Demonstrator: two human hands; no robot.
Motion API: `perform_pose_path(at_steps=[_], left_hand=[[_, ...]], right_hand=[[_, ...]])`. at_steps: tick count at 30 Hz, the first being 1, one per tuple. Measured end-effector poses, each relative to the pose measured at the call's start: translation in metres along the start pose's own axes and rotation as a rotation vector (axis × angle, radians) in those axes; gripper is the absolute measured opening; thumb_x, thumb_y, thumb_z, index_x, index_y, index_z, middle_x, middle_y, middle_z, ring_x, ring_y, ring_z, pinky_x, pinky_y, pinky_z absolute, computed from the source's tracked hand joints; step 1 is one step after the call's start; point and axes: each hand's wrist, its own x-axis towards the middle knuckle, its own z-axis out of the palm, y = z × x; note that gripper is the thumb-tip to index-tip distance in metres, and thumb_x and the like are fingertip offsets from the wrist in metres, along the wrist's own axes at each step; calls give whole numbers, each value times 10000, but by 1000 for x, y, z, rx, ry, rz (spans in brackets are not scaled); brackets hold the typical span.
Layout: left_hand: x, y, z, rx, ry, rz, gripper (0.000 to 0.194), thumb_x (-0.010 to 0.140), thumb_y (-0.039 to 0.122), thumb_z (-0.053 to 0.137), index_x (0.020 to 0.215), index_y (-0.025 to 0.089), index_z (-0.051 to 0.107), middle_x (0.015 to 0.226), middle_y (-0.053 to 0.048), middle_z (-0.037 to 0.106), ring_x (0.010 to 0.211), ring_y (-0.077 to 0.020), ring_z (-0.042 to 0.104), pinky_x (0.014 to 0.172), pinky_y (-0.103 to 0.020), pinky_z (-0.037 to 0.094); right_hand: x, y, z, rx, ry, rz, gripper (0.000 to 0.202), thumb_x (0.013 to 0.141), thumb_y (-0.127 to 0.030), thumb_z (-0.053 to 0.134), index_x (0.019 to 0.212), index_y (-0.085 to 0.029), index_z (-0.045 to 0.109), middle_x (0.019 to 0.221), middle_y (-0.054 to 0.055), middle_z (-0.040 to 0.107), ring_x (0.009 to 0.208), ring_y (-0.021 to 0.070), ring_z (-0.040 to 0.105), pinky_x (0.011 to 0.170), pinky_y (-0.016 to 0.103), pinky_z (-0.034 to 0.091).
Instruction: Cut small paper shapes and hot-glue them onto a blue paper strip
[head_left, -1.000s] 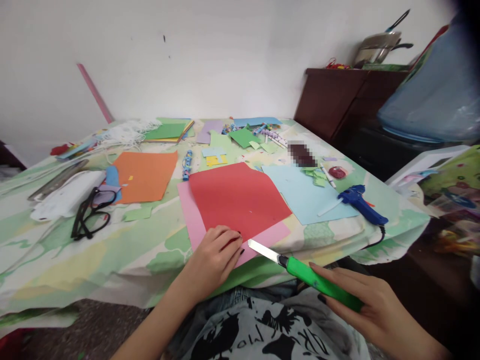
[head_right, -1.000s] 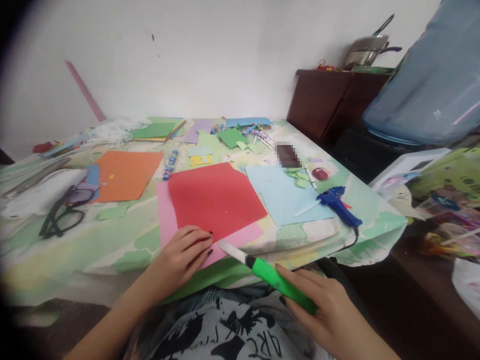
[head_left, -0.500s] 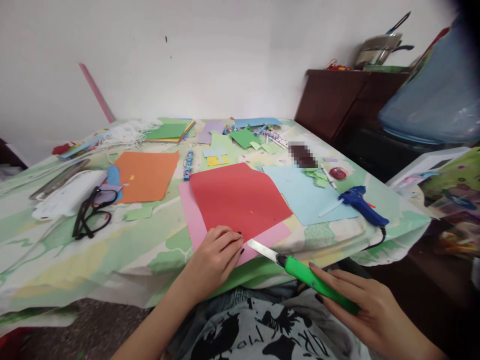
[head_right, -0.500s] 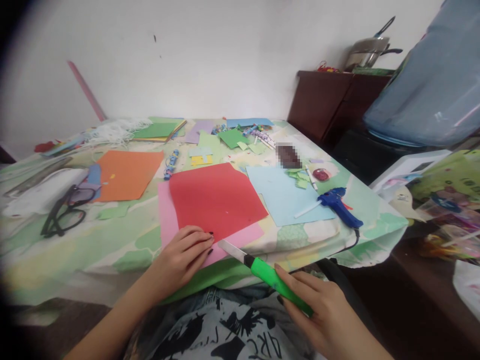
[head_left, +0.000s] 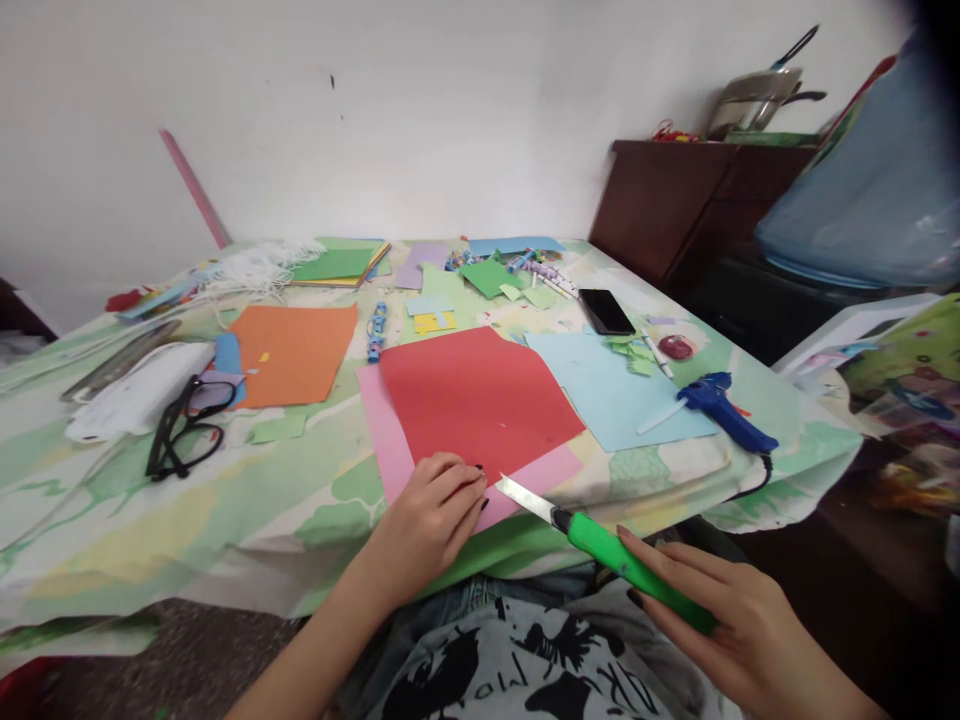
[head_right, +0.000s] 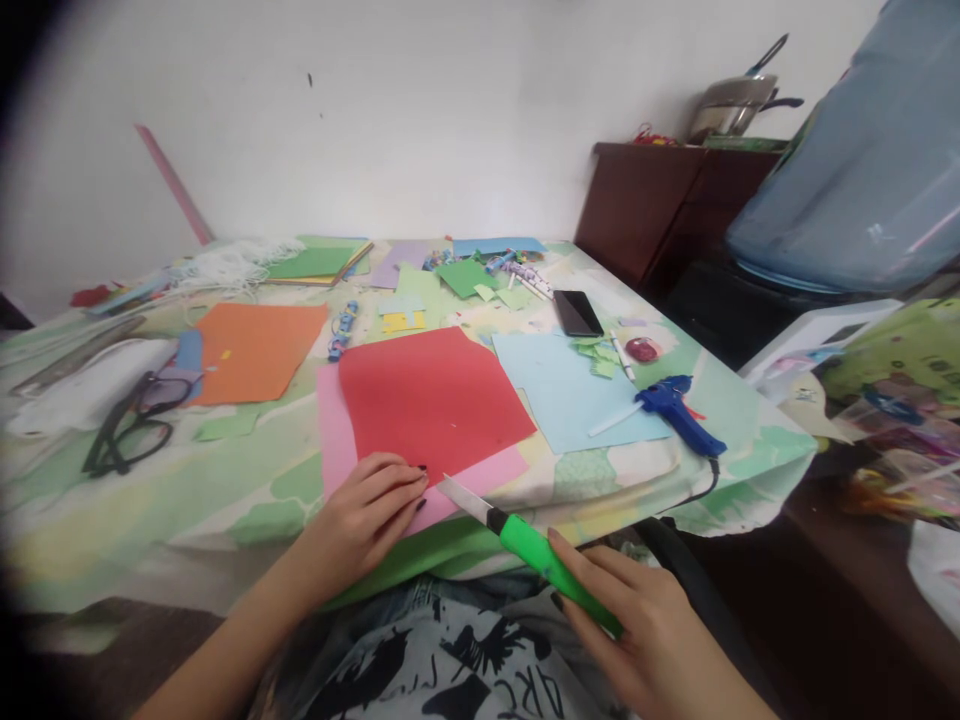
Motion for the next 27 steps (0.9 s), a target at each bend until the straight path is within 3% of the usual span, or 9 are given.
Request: perform_pose_path(at_steps=[22,27], left_hand=[[2,2,-1,-7,13,-2,210,856,92,509,1048,110,593,967,-106,630,939,-220,509,782,-406,499],[-1,-1,-1,13,5,12,170,841,140,562,1005,104,594,982,-114,630,956,-234,510,786,-404,501]], right_hand=[[5,-2,5,18,17,31,436,878,-179,470,1314,-183,487,845,75,668,623,133,642,519,211,526],[2,10,-4,21,115,100,406,872,-211,510,1278,-233,513,961,64,687,769,157,667,625,229,543]])
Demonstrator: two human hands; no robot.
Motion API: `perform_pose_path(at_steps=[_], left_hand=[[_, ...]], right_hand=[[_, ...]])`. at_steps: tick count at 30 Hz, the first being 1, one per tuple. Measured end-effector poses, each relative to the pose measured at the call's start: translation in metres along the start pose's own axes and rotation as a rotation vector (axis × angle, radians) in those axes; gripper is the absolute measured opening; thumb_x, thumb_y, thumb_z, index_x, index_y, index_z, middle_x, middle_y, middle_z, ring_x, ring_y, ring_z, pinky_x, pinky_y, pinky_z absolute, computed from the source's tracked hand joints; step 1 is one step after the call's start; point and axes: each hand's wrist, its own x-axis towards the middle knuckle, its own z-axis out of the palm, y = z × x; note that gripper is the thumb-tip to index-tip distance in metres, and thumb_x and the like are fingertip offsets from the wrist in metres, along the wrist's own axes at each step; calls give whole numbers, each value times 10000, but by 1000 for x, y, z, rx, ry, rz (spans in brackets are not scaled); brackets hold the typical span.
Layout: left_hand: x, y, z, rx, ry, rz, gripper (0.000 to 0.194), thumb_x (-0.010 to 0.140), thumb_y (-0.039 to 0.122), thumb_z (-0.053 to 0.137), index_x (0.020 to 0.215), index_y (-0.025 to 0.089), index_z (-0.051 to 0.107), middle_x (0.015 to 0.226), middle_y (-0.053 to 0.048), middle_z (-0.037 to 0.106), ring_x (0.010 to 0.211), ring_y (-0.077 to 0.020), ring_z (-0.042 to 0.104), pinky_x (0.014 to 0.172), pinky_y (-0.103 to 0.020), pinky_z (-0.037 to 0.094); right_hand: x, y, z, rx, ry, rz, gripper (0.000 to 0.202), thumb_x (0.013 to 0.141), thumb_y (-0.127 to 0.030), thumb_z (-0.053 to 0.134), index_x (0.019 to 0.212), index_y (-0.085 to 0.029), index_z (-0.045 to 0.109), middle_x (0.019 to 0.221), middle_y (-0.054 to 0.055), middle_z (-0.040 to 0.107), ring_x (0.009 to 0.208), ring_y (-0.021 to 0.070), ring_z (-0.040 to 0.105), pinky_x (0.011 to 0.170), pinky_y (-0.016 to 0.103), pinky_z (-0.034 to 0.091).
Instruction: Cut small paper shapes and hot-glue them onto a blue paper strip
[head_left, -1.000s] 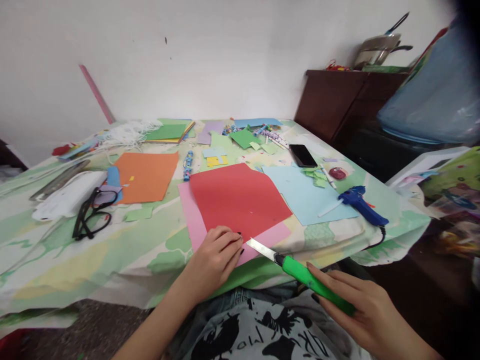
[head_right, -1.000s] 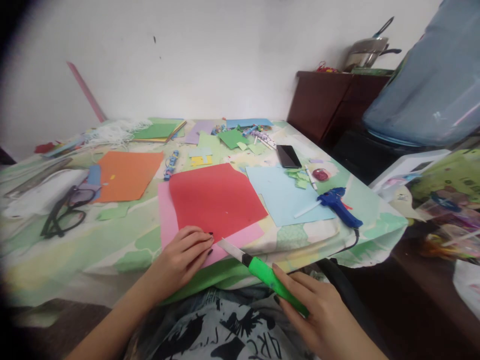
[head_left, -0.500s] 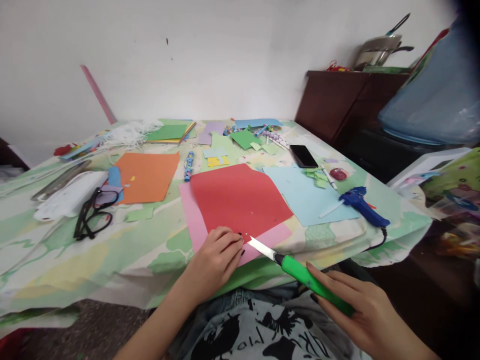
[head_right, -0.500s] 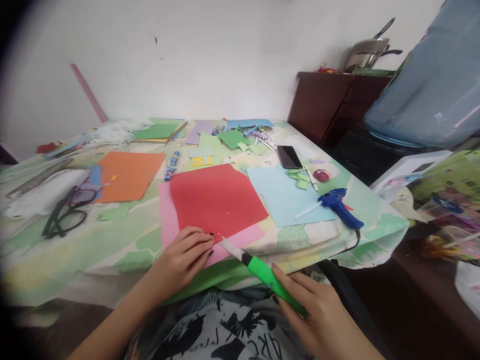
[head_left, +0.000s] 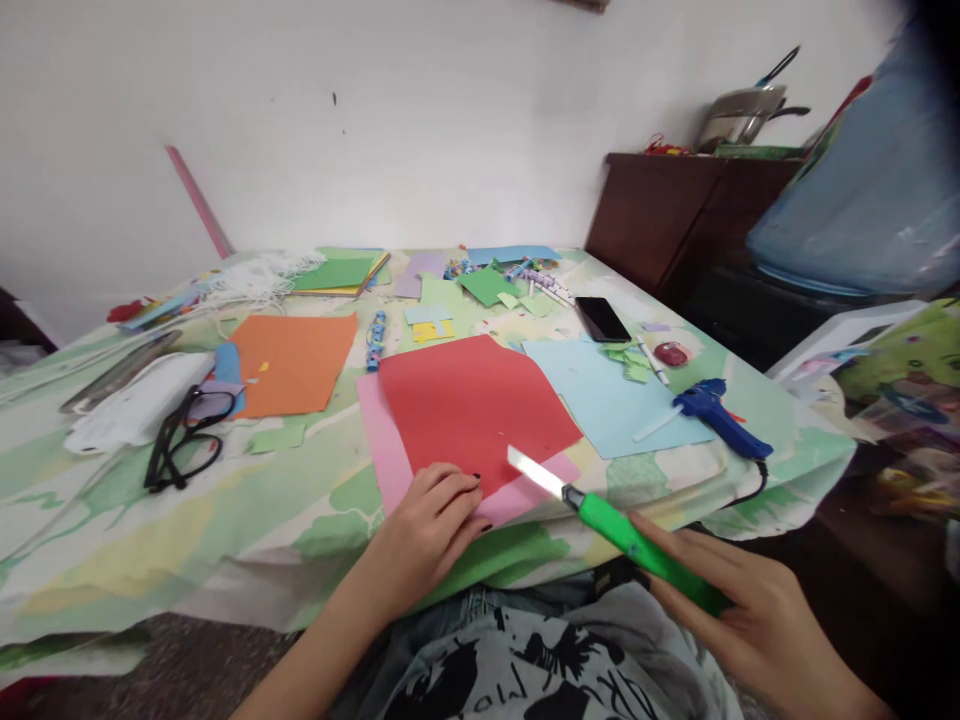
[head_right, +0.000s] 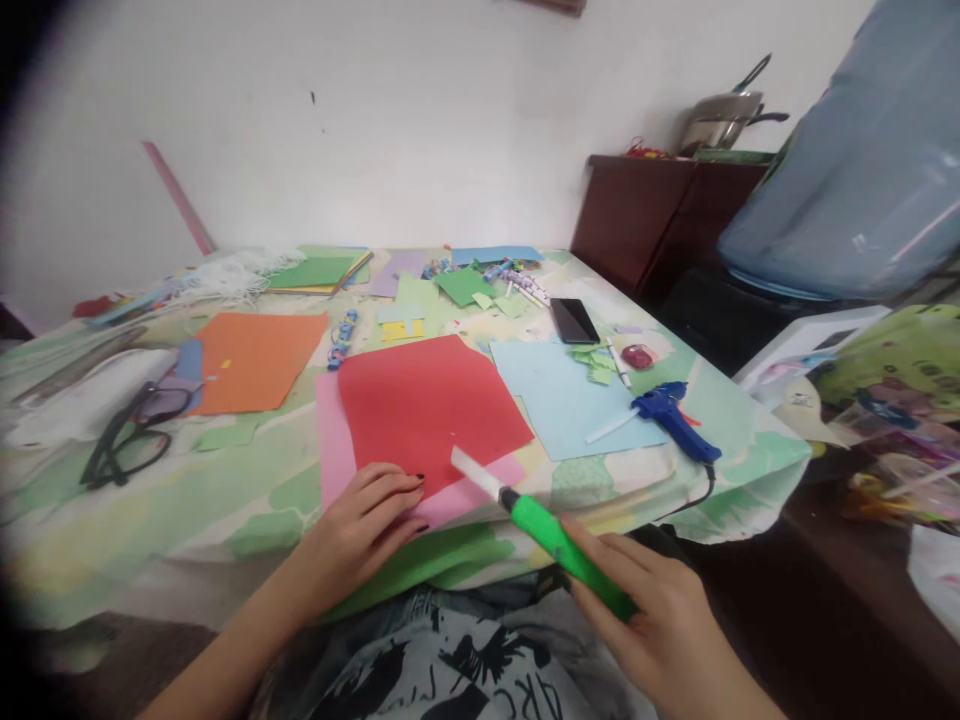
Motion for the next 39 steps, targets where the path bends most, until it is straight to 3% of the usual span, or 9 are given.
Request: perform_pose_path(at_steps=[3,6,11,15,21,24,29,34,39], left_hand=[[-4,-1,1,-10,43,54,187,825,112,579,1012,108,586,973,-110,640,950,-229,520,794,-396,499],[-4,-1,0,-56,79,68,183,829,69,555,1001,120,588,948,-97,651,915,-208,536,778,-367,497],[9,-4,-14,-197,-2,-48,122,883,117,475,893,162,588,841,-53,657,784,-153,573,687,-285,494],[34,-17,-33,-236,-51,-171,154,899,199,447,841,178,588,798,-40,653,720,-135,589,642,-254,476],[89,-58,-47,-327,18,-363,165,829,261,503,724,183,603,676,-13,634,604,-128,555,549,-227,408],[112,-86,-45,-525,145,-557,180,743,295,588,611,173,593,535,16,554,514,-110,507,499,-211,366],[114,-122,-37,-791,313,-728,229,660,359,678,678,134,635,554,-22,603,484,-109,530,483,-221,411],[96,-137,-38,-913,419,-813,346,590,369,761,787,98,679,675,-90,677,595,-155,623,583,-270,505],[97,-134,-41,-996,527,-798,356,552,353,792,793,115,682,683,-60,676,660,-157,639,659,-276,521]], right_hand=[[9,16,-6,-82,146,92,388,857,-285,539,1240,-226,544,1075,73,675,846,196,668,676,270,541],[34,33,-7,-193,171,219,418,851,-359,527,1236,-198,551,1058,83,684,773,213,670,616,292,516],[98,48,1,-284,84,297,426,879,-299,423,1254,-109,489,1087,141,650,934,265,629,756,338,466],[141,50,14,-339,-135,385,467,868,-196,403,1319,-75,379,1080,181,623,977,279,596,771,331,420],[177,42,21,-367,-144,410,314,861,-215,454,1143,-102,531,1143,230,551,1100,357,488,829,406,357],[198,33,25,-282,-183,349,318,904,-306,416,1136,-124,536,1098,185,592,1060,290,530,826,341,362],[228,21,47,-122,-275,344,720,679,-510,682,1218,-85,463,942,154,649,855,272,603,611,267,381],[242,24,58,21,-230,365,732,584,-320,765,1218,-88,482,923,127,653,855,252,590,598,251,387],[263,43,27,251,-140,284,489,662,-78,577,1138,-190,593,884,19,678,709,138,599,600,209,431]])
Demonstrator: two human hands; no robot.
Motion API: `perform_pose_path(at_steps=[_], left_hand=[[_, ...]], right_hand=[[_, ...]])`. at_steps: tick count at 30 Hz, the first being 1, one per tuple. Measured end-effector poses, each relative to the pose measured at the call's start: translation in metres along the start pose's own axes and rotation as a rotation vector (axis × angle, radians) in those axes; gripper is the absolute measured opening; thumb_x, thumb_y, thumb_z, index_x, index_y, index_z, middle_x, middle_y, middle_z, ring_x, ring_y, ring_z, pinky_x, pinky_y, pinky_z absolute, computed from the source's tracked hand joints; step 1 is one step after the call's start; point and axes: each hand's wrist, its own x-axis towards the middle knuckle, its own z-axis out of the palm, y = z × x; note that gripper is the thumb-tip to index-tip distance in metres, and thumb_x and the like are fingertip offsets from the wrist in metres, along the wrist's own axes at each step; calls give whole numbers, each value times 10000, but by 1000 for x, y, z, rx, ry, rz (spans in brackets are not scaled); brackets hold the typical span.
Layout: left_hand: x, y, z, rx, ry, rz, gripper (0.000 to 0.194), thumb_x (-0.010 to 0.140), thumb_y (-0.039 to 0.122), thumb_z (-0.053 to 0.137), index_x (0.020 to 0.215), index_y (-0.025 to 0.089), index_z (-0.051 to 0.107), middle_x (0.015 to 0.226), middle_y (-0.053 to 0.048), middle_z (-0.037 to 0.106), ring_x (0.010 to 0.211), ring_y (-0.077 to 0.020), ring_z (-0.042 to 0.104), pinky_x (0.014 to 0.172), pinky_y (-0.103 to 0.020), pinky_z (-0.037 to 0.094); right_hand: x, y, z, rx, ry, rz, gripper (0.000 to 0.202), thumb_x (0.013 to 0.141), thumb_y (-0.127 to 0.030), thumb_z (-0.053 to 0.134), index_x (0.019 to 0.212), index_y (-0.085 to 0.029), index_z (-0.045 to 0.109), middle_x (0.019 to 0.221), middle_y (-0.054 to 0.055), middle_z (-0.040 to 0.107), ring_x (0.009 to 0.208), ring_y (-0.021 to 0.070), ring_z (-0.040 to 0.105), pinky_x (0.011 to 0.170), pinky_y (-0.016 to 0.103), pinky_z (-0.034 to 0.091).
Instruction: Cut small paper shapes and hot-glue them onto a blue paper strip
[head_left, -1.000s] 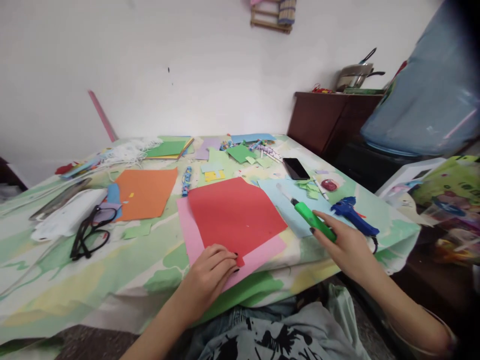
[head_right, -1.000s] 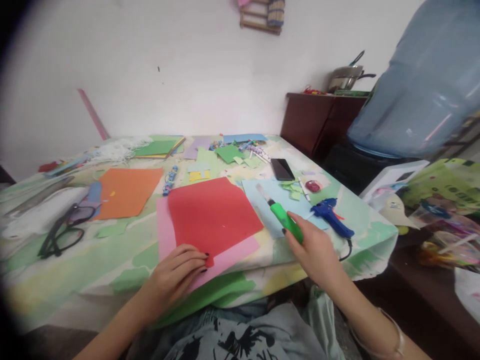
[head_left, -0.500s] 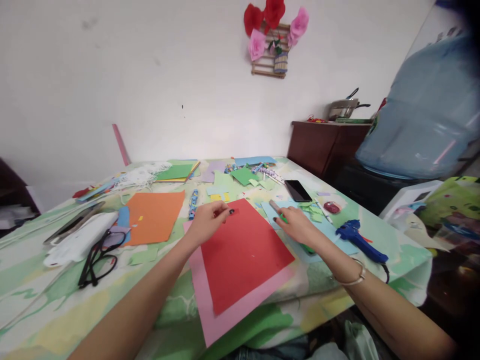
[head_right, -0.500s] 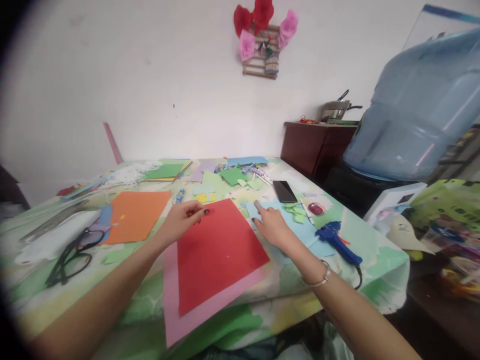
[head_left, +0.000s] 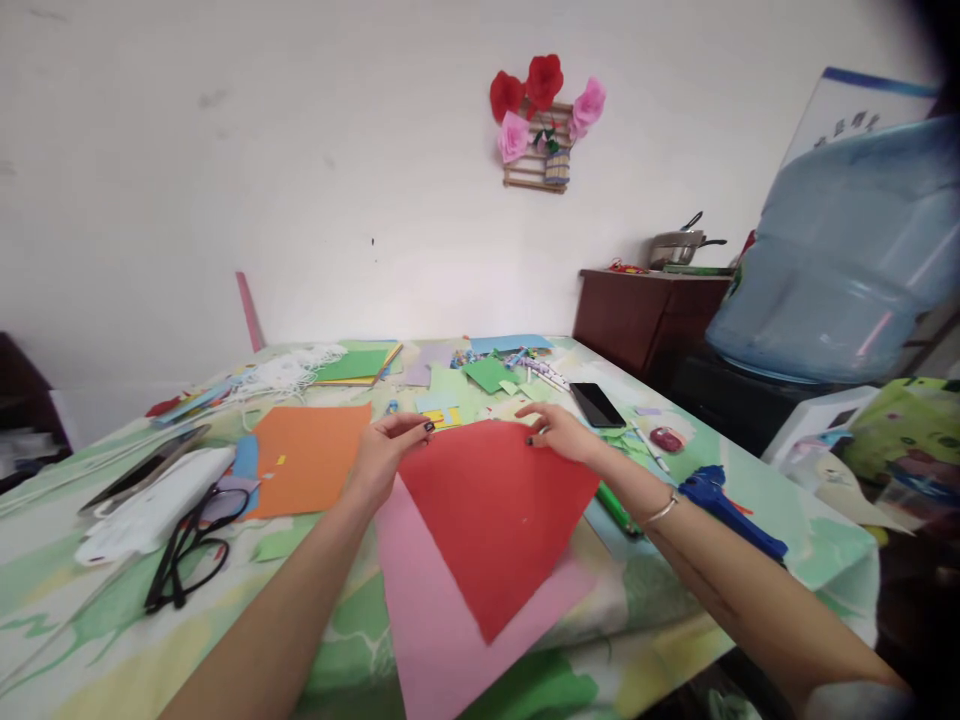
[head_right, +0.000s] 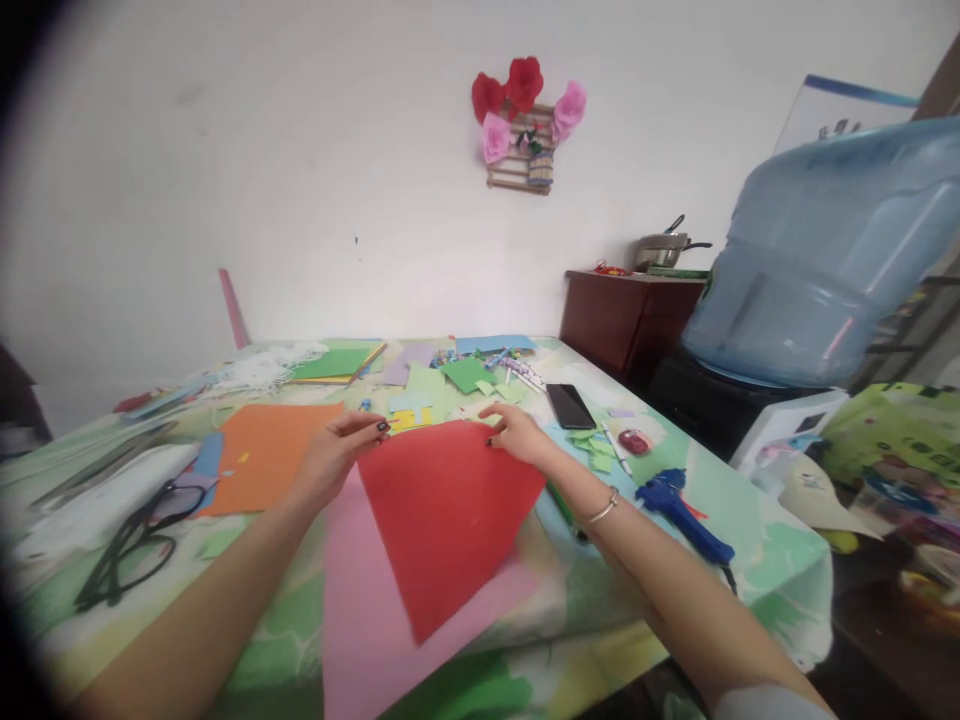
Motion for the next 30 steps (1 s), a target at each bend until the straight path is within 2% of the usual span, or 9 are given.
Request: perform_pose_path(at_steps=[4,8,10,12,16,20,24,27,30], left_hand=[[0,1,3,-41,41,20,302,576,358,775,746,134,662,663,-32,668,623,-128,617,632,-249,496],[1,0,3,-28,77,25,282,558,299,782,737,130,644,643,-17,651,592,-110,594,591,-225,470],[0,0,4,-16,72,20,281,558,280,779,749,128,641,671,-24,658,634,-122,610,613,-230,478],[-3,1,7,-9,57,18,278,567,274,772,762,131,634,711,-27,665,706,-141,631,664,-246,495],[-10,5,14,-7,18,4,266,590,265,753,764,126,607,715,-16,650,731,-153,648,717,-280,517],[-15,8,19,5,-6,-16,284,584,249,747,775,123,578,694,-15,639,678,-170,662,676,-294,525],[-16,9,22,13,-10,-15,310,580,227,729,824,131,564,661,11,617,616,-166,658,635,-289,522],[-16,7,23,23,-14,-11,320,581,206,711,853,138,556,640,37,580,590,-157,652,608,-274,512],[-17,7,24,45,-27,-4,306,596,199,691,862,139,553,665,32,578,595,-153,653,597,-262,499]], right_hand=[[28,12,-47,164,136,-66,372,670,-43,481,965,-112,698,912,57,693,737,147,613,665,231,463],[60,35,-71,306,409,-58,478,762,-95,447,1227,-96,560,1139,102,632,830,159,619,751,274,484],[73,47,-70,352,538,-35,494,838,-120,408,1331,-93,435,1233,133,569,899,164,611,796,298,487],[84,59,-60,379,624,-17,456,892,-152,419,1346,-111,392,1285,140,515,981,177,591,837,334,487],[95,75,-31,386,670,-23,353,883,-292,554,1206,-154,518,1222,98,544,1048,227,566,874,454,477],[107,68,-22,388,723,-145,446,811,-193,612,1247,-150,524,1334,115,493,1225,256,457,1038,463,342],[122,40,-50,412,804,-307,645,742,-106,578,1364,-169,423,1461,71,355,1362,190,273,1128,323,192],[128,25,-74,451,854,-354,713,764,-104,544,1426,-215,304,1498,15,283,1379,153,223,1129,296,190],[123,26,-76,496,844,-252,608,818,-143,546,1391,-220,358,1444,46,377,1309,200,356,1082,351,305]])
